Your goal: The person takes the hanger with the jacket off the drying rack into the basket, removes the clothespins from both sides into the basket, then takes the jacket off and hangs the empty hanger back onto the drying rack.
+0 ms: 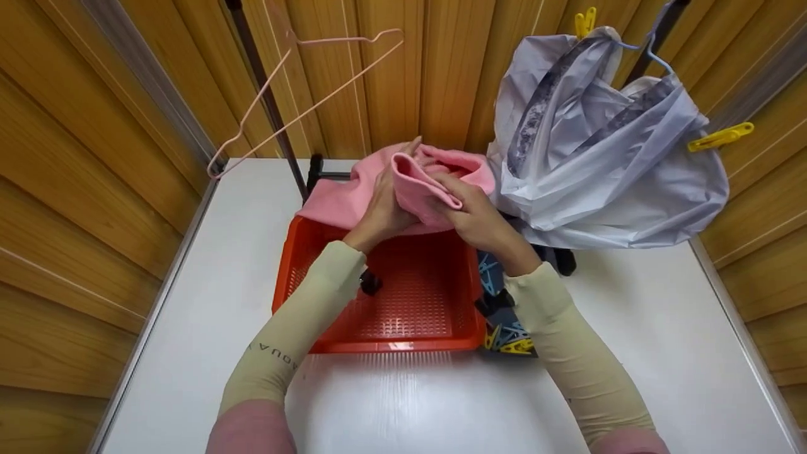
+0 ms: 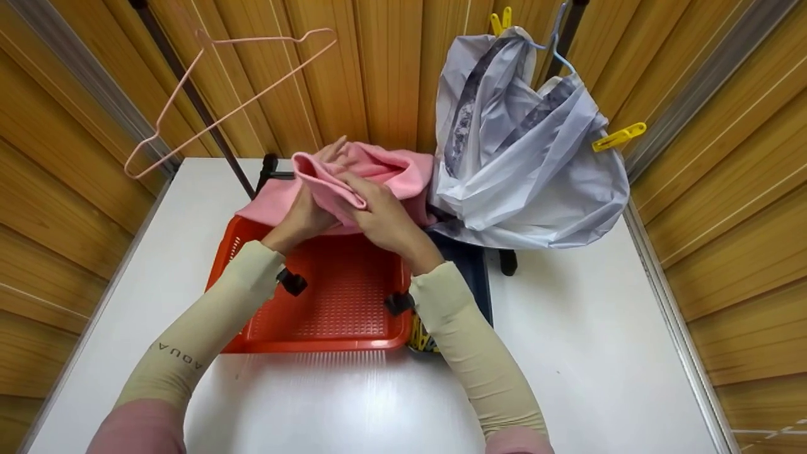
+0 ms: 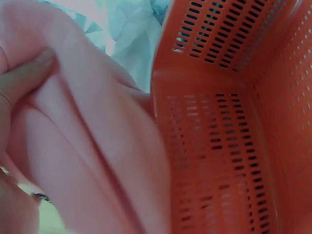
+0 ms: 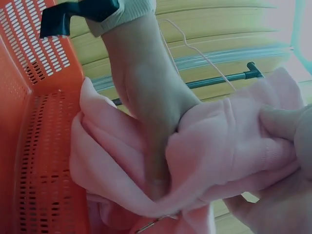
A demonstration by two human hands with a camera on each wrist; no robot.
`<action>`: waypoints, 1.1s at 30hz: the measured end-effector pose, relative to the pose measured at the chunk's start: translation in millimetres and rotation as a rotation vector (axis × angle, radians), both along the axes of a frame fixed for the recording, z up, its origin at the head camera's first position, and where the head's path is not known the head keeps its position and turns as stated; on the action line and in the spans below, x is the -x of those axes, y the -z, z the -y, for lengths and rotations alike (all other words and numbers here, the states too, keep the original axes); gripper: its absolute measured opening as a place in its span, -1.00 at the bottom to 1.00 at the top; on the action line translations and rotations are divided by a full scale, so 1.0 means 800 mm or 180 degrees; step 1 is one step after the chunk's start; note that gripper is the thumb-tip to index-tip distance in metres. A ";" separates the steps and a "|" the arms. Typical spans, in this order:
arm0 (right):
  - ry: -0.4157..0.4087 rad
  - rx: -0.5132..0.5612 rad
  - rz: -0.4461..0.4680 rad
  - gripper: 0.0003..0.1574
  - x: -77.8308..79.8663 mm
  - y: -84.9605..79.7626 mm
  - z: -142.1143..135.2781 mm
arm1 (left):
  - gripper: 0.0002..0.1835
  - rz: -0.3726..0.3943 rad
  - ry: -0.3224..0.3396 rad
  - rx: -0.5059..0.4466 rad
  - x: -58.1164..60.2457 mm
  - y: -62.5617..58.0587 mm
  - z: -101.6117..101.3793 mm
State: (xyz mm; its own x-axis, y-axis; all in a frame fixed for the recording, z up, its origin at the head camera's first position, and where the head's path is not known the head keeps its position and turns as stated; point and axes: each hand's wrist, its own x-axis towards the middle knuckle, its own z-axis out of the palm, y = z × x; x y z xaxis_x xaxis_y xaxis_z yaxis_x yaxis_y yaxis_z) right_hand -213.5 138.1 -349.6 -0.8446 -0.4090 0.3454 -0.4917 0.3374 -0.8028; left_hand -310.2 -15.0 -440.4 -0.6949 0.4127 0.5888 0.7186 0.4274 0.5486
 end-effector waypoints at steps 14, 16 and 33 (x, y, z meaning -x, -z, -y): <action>0.0719 0.1186 0.0087 -0.27 -0.006 0.036 0.013 | -0.12 0.0640 -0.0038 -0.0662 -0.002 -0.006 -0.005; 0.0909 0.1517 0.0076 -0.24 -0.003 0.051 0.013 | -0.16 0.0845 -0.0069 -0.0817 -0.001 -0.009 -0.004; 0.0016 0.3581 0.3268 0.08 0.041 0.129 0.082 | -0.39 0.0717 -0.0350 -0.1431 -0.011 -0.034 0.008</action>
State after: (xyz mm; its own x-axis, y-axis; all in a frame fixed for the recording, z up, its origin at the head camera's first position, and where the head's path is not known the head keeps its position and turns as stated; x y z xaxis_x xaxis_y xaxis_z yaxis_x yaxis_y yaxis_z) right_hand -246.2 72.8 -453.0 -0.9062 -0.3386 -0.2534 0.4208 -0.6633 -0.6188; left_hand -301.1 -21.5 -413.2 -0.8500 0.0705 0.5221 0.5256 0.1801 0.8314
